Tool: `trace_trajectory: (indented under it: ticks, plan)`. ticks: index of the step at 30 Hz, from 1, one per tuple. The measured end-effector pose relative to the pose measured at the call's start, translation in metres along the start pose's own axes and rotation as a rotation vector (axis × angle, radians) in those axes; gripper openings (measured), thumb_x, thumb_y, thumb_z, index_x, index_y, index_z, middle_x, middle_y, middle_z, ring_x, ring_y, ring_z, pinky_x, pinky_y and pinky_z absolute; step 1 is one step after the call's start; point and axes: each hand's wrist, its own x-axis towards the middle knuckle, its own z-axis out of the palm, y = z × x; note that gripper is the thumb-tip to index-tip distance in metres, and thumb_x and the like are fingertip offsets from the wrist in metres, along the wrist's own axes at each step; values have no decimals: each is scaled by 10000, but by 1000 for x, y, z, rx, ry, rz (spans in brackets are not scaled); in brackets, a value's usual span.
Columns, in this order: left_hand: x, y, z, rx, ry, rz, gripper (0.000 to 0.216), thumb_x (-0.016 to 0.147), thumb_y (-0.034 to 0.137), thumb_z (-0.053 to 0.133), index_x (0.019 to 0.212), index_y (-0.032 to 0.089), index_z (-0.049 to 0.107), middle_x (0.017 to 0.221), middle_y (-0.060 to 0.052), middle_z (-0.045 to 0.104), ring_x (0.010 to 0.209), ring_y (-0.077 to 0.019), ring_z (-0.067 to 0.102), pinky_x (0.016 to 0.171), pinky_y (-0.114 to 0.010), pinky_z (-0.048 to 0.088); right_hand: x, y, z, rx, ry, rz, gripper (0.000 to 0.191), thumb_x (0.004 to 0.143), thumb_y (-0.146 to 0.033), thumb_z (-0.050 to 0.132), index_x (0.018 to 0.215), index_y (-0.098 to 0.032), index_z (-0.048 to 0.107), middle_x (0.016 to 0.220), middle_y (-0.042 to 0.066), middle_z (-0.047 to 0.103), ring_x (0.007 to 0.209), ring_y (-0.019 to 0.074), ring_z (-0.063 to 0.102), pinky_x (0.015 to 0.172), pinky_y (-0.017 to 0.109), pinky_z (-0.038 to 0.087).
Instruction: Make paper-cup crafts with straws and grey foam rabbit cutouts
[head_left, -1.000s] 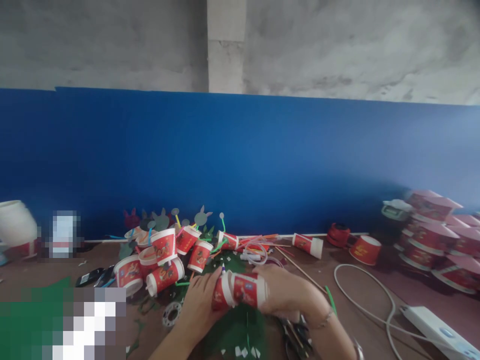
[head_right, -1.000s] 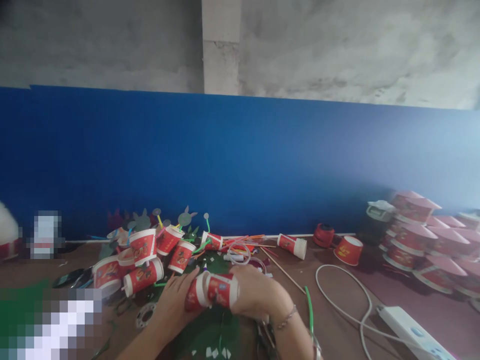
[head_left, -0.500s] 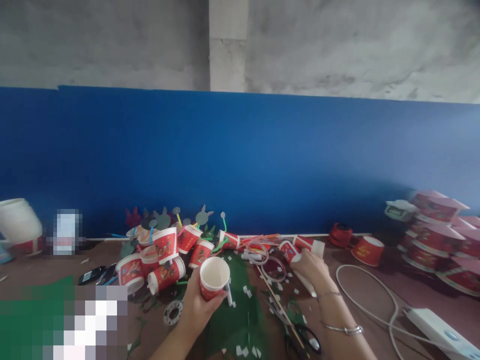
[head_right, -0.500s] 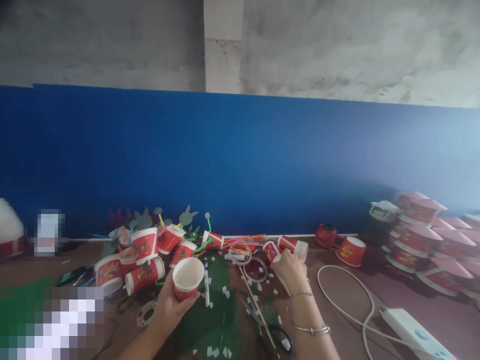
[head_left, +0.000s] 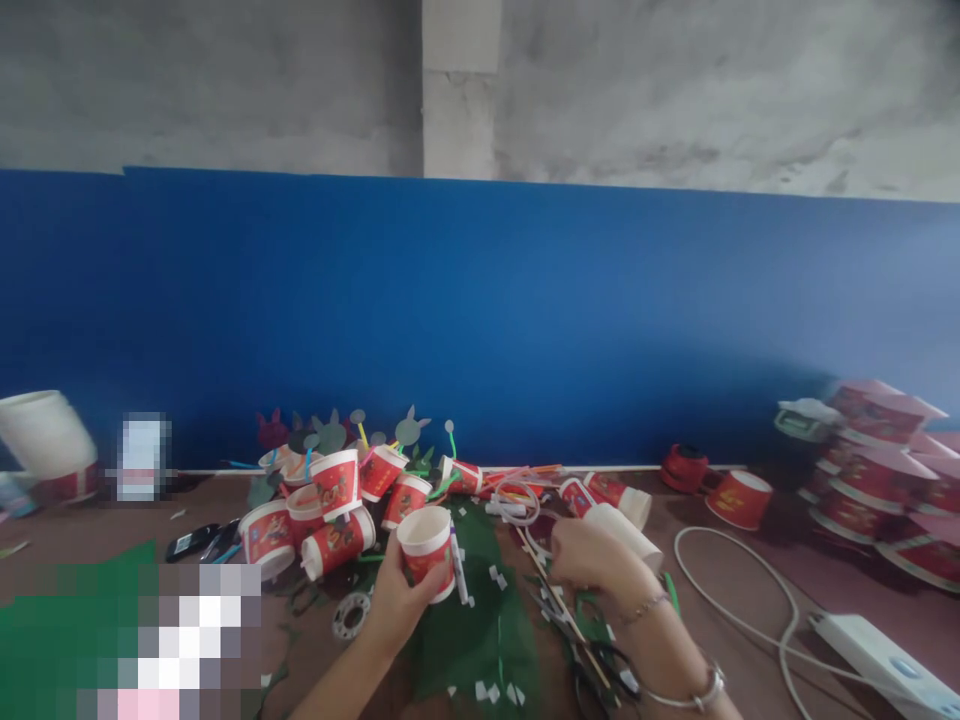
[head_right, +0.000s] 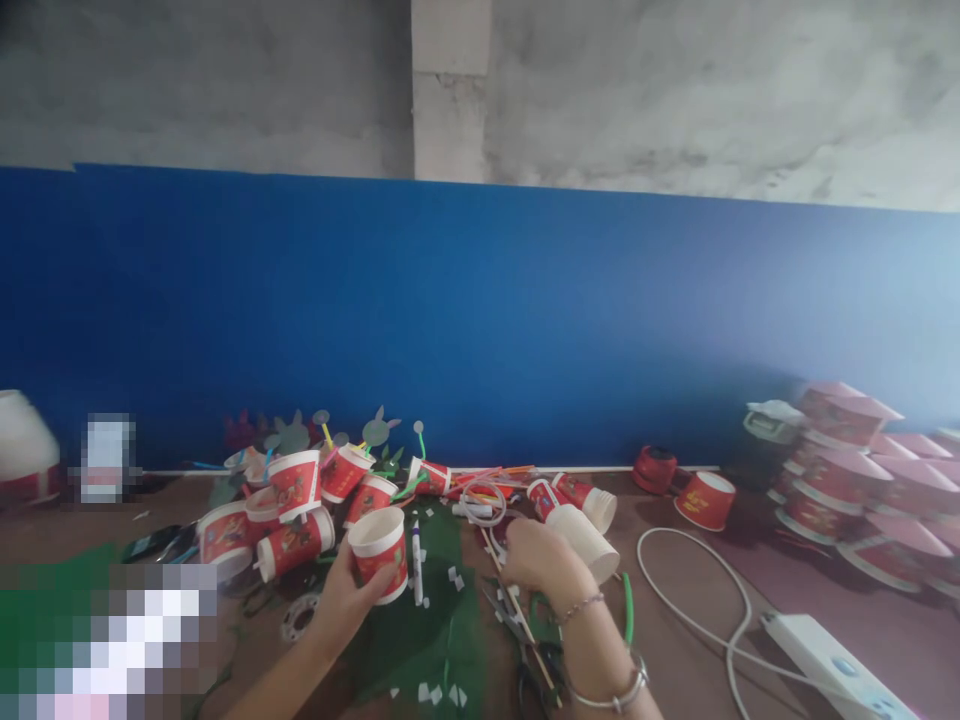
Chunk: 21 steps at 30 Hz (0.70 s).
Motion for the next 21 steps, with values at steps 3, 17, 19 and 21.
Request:
trace_trajectory:
  ticks: [3,17,19,21]
  plan:
    - [0,0,-1,20,28,36,736,685,299,676,1322,176,327,1241,-130,552,1127,-267,541,977,-414,410,-4,-22,12,-58,-53,-9,264,519,-145,687,781,-146,725,805,141,714,776,285,669,619,323,475]
    - [2,11,4,-89,-67,45,663,694,238,634,1279,201,323,1194,-118,571,1090,-255,564,956,-427,426,-15,-41,46,-105,69,68,329,727,-50,526,1041,-50,622,910,244,686,907,327,664,715,390,485]
    - [5,9,5,-62,-58,30,665,672,218,639,1260,199,330,1190,-120,569,1096,-260,556,963,-435,411,-13,-40,42,-50,133,79,357,772,-88,478,1116,-39,560,930,237,676,900,321,663,712,386,478]
    - [8,7,8,-52,-34,24,671,653,206,643,1250,199,337,1195,-123,562,1112,-268,543,972,-441,398,-7,-40,39,70,215,79,342,804,-119,427,1121,-41,525,952,226,659,892,310,656,719,382,464]
